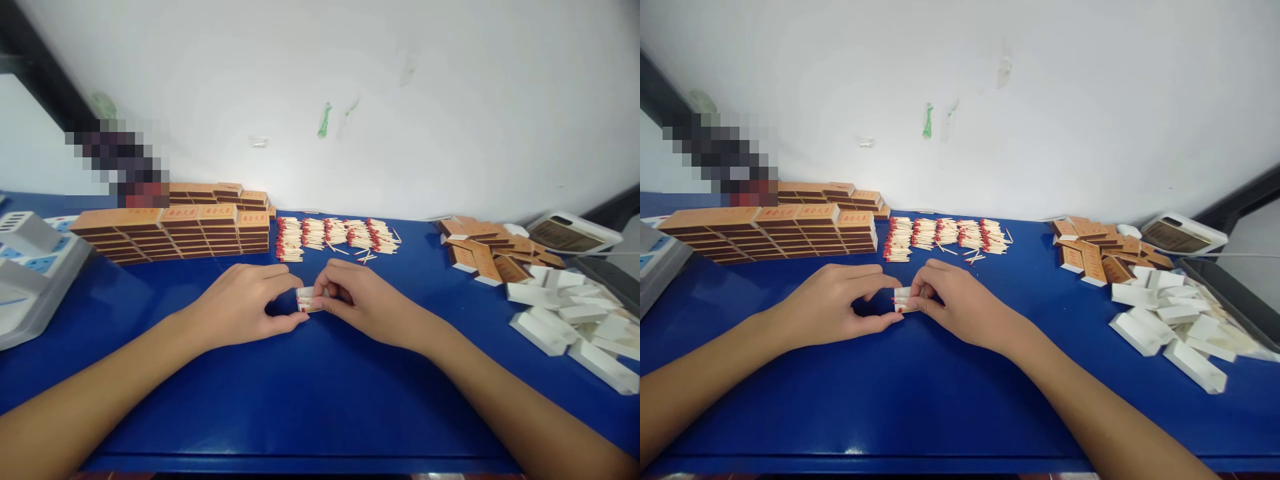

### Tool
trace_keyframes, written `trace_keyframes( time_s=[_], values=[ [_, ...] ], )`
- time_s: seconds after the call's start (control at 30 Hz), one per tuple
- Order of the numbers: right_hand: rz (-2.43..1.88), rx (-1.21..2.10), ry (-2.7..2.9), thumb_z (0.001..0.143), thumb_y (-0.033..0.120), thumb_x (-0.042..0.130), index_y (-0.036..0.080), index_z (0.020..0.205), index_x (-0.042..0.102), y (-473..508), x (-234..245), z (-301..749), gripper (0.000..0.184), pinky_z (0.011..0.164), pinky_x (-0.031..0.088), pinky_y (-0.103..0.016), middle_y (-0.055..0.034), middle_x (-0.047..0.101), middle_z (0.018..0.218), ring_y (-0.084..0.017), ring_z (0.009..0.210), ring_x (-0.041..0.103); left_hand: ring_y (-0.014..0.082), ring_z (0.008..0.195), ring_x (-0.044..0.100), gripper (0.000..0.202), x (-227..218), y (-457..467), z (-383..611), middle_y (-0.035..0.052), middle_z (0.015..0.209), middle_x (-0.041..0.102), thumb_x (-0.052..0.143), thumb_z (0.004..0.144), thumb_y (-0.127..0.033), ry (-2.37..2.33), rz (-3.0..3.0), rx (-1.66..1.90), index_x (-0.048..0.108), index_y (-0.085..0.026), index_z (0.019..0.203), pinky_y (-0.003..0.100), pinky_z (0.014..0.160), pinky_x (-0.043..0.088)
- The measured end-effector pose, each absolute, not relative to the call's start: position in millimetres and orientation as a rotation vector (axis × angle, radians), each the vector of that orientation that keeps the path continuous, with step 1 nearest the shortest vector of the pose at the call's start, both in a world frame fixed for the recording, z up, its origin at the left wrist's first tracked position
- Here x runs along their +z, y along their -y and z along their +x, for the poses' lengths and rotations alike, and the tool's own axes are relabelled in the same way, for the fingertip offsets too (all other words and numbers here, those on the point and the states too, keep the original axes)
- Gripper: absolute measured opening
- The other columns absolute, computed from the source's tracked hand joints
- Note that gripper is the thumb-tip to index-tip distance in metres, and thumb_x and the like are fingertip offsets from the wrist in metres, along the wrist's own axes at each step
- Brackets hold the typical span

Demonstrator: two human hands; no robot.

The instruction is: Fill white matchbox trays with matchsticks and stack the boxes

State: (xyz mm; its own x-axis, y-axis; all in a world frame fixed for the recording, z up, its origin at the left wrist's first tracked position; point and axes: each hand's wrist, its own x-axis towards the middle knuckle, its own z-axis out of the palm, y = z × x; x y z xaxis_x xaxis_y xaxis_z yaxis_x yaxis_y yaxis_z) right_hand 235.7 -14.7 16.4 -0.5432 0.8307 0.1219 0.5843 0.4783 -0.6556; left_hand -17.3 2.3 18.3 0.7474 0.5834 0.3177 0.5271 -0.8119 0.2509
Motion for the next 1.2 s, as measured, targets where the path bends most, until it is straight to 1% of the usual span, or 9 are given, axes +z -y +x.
trace_keyframes(
  time_s=[0.13, 0.23, 0.33, 0.43, 0.6, 0.67, 0.9, 1.0, 1.2],
  values=[
    [-1.141, 0.81, 2.292, 0.101, 0.03, 0.071, 0.02, 0.096, 0.071, 17, 16, 232, 0.011, 0.068, 0.041, -0.027, 0.0009, 0.059, 0.087, -0.012, 0.072, 0.053, 0.0111, 0.064, 0.059, 0.024, 17, -2, -17, -0.0023, 0.08, 0.065, 0.067, 0.099, -0.04, -0.869, 2.827, 0.596, 0.073, -0.02, 0.109, 0.026, 0.057, 0.04],
    [-1.119, 0.791, 2.307, 0.1, 0.029, 0.072, 0.02, 0.095, 0.073, 18, 16, 229, 0.01, 0.066, 0.04, -0.027, 0.0018, 0.058, 0.083, -0.012, 0.068, 0.051, 0.0113, 0.065, 0.06, 0.023, 15, -2, -18, -0.0023, 0.08, 0.065, 0.066, 0.1, -0.039, -0.841, 2.842, 0.589, 0.073, -0.02, 0.11, 0.026, 0.058, 0.041],
    [-1.088, 0.749, 2.343, 0.101, 0.028, 0.071, 0.02, 0.094, 0.072, 18, 15, 228, 0.011, 0.065, 0.038, -0.027, 0.0022, 0.057, 0.08, -0.012, 0.067, 0.051, 0.0116, 0.066, 0.061, 0.022, 15, -2, -18, -0.0018, 0.08, 0.066, 0.065, 0.1, -0.039, -0.831, 2.853, 0.574, 0.073, -0.02, 0.109, 0.026, 0.058, 0.041],
    [-1.075, 0.724, 2.361, 0.102, 0.028, 0.07, 0.02, 0.095, 0.071, 18, 16, 230, 0.011, 0.066, 0.039, -0.027, 0.0015, 0.058, 0.082, -0.012, 0.068, 0.051, 0.0117, 0.065, 0.061, 0.024, 15, -2, -18, -0.0014, 0.079, 0.066, 0.063, 0.101, -0.04, -0.852, 2.847, 0.563, 0.073, -0.02, 0.11, 0.026, 0.058, 0.041],
    [-1.141, 0.672, 2.379, 0.099, 0.02, 0.068, 0.02, 0.097, 0.069, 16, 20, 235, 0.002, 0.066, 0.039, -0.027, 0.0005, 0.059, 0.086, -0.012, 0.071, 0.053, 0.0113, 0.063, 0.059, 0.026, 15, -1, -18, -0.0014, 0.081, 0.067, 0.066, 0.1, -0.043, -0.853, 2.845, 0.567, 0.073, -0.02, 0.11, 0.026, 0.056, 0.04],
    [-1.151, 0.66, 2.408, 0.098, 0.019, 0.068, 0.02, 0.095, 0.069, 15, 21, 236, 0.003, 0.066, 0.038, -0.027, 0.0003, 0.06, 0.086, -0.012, 0.071, 0.052, 0.0111, 0.063, 0.059, 0.026, 15, -1, -18, -0.0014, 0.082, 0.067, 0.066, 0.1, -0.042, -0.838, 2.854, 0.566, 0.073, -0.019, 0.11, 0.026, 0.056, 0.039],
    [-1.123, 0.68, 2.443, 0.101, 0.025, 0.067, 0.021, 0.096, 0.071, 16, 22, 240, 0.008, 0.064, 0.038, -0.028, -0.0006, 0.06, 0.085, -0.013, 0.07, 0.053, 0.0108, 0.065, 0.06, 0.024, 15, -1, -18, -0.0027, 0.082, 0.066, 0.066, 0.1, -0.041, -0.833, 2.851, 0.555, 0.072, -0.021, 0.112, 0.027, 0.056, 0.041],
    [-1.133, 0.677, 2.458, 0.102, 0.025, 0.066, 0.021, 0.096, 0.073, 16, 23, 241, 0.01, 0.063, 0.037, -0.028, -0.0006, 0.06, 0.084, -0.013, 0.069, 0.053, 0.0106, 0.065, 0.061, 0.024, 15, -2, -18, -0.0026, 0.083, 0.067, 0.066, 0.1, -0.041, -0.833, 2.846, 0.555, 0.072, -0.021, 0.113, 0.027, 0.056, 0.041],
    [-1.152, 0.641, 2.463, 0.101, 0.024, 0.068, 0.021, 0.098, 0.075, 19, 27, 239, 0.008, 0.063, 0.037, -0.028, 0.0, 0.059, 0.083, -0.012, 0.068, 0.052, 0.0117, 0.064, 0.059, 0.024, 16, -2, -17, -0.0022, 0.079, 0.065, 0.068, 0.1, -0.04, -0.828, 2.836, 0.542, 0.074, -0.02, 0.11, 0.027, 0.056, 0.039]
  ],
)
